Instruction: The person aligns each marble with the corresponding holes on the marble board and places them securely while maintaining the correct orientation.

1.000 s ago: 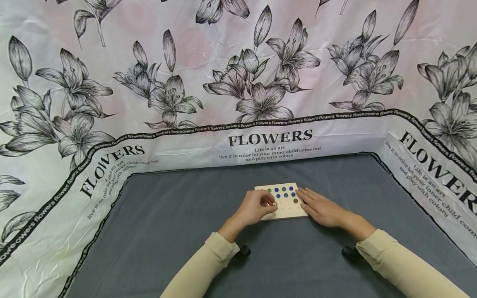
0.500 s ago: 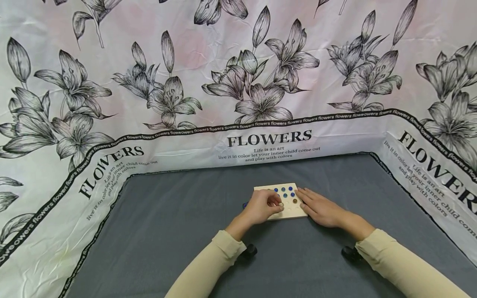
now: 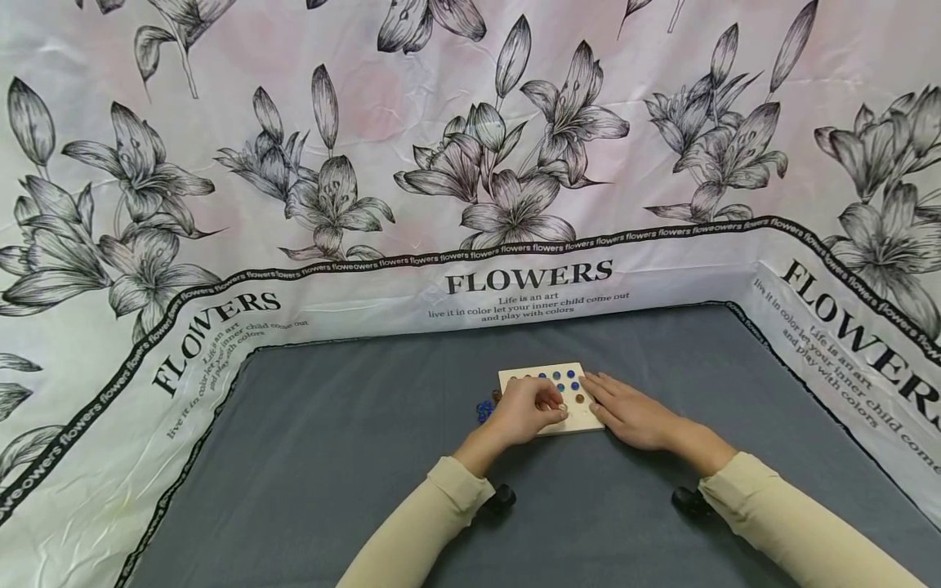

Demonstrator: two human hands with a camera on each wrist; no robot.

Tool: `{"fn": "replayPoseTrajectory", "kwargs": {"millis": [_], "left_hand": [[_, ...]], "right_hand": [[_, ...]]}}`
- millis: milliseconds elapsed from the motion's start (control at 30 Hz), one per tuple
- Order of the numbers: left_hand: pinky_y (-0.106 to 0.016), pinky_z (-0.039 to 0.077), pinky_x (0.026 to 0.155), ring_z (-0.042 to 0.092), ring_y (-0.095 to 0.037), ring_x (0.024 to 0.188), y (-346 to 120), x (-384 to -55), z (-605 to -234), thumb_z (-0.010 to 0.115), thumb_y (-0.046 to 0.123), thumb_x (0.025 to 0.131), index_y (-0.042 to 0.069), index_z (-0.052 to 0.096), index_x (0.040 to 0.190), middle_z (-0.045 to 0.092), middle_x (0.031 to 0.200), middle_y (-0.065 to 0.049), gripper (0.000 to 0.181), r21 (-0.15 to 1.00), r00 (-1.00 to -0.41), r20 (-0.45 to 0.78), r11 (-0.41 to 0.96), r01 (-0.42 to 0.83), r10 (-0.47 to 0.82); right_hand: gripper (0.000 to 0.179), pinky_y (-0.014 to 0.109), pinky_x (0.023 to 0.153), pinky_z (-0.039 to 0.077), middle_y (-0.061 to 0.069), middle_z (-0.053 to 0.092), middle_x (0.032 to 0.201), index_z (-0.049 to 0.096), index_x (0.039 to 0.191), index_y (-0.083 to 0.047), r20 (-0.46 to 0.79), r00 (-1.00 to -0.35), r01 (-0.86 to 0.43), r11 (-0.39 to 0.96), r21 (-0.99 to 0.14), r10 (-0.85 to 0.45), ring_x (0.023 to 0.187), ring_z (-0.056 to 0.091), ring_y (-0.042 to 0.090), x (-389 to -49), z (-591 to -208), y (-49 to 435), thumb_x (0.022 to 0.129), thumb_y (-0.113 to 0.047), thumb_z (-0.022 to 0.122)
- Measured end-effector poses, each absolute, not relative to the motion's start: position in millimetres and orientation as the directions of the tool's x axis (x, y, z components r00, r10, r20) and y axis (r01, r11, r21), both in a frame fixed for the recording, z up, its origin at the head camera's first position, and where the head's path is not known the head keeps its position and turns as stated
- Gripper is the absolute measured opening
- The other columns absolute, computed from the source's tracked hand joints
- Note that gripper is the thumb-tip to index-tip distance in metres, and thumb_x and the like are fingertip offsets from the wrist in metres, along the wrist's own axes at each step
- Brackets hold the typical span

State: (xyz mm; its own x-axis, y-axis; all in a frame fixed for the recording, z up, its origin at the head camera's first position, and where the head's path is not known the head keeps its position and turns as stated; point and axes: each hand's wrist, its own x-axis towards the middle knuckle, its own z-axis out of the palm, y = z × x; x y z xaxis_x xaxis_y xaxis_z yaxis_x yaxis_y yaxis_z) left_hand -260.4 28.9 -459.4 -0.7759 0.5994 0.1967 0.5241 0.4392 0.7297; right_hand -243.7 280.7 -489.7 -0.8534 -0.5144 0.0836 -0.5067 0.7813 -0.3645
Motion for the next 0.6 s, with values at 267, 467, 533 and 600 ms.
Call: {"fn": "replayPoseTrajectory", "kwargs": {"millis": [267,467,533,600], "left_hand": [[-0.016,0.049,0.066,0.059,-0.001,0.071,39,-264,-463,0.077,0.011,0.093,0.006,0.074,0.099,0.070,0.085,0.000,0.009,0.724,-0.765,0.189,0.438,0.532,0.616],[-0.015,0.049,0.067,0.060,0.000,0.071,47,-265,-464,0.078,0.010,0.092,0.004,0.074,0.099,0.072,0.087,-0.002,0.010,0.728,-0.766,0.189,0.436,0.530,0.614],[-0.014,0.049,0.067,0.061,-0.001,0.071,49,-265,-465,0.078,0.010,0.092,0.004,0.075,0.099,0.072,0.087,-0.002,0.010,0.725,-0.766,0.190,0.438,0.531,0.614],[-0.015,0.049,0.068,0.061,-0.001,0.072,51,-266,-466,0.078,0.010,0.091,0.004,0.075,0.099,0.072,0.088,-0.003,0.010,0.724,-0.766,0.188,0.441,0.531,0.614]], "right_hand": [[0.054,0.060,0.119,0.025,0.020,0.029,0.165,0.032,0.159,-0.002,0.028,-0.867,-0.466,0.792,-0.395,-0.497,0.151,0.024,0.045,-243,-486,279,0.112,-0.027,0.042],[0.054,0.060,0.119,0.025,0.020,0.029,0.165,0.032,0.159,-0.002,0.027,-0.865,-0.471,0.792,-0.388,-0.501,0.151,0.024,0.045,-244,-489,280,0.112,-0.027,0.042],[0.054,0.059,0.119,0.024,0.020,0.029,0.165,0.033,0.159,-0.002,0.032,-0.864,-0.474,0.793,-0.383,-0.502,0.151,0.024,0.045,-245,-489,280,0.112,-0.027,0.042],[0.054,0.059,0.119,0.024,0.020,0.029,0.165,0.033,0.159,-0.002,0.036,-0.865,-0.474,0.793,-0.383,-0.500,0.151,0.025,0.045,-245,-490,280,0.112,-0.027,0.042]]}}
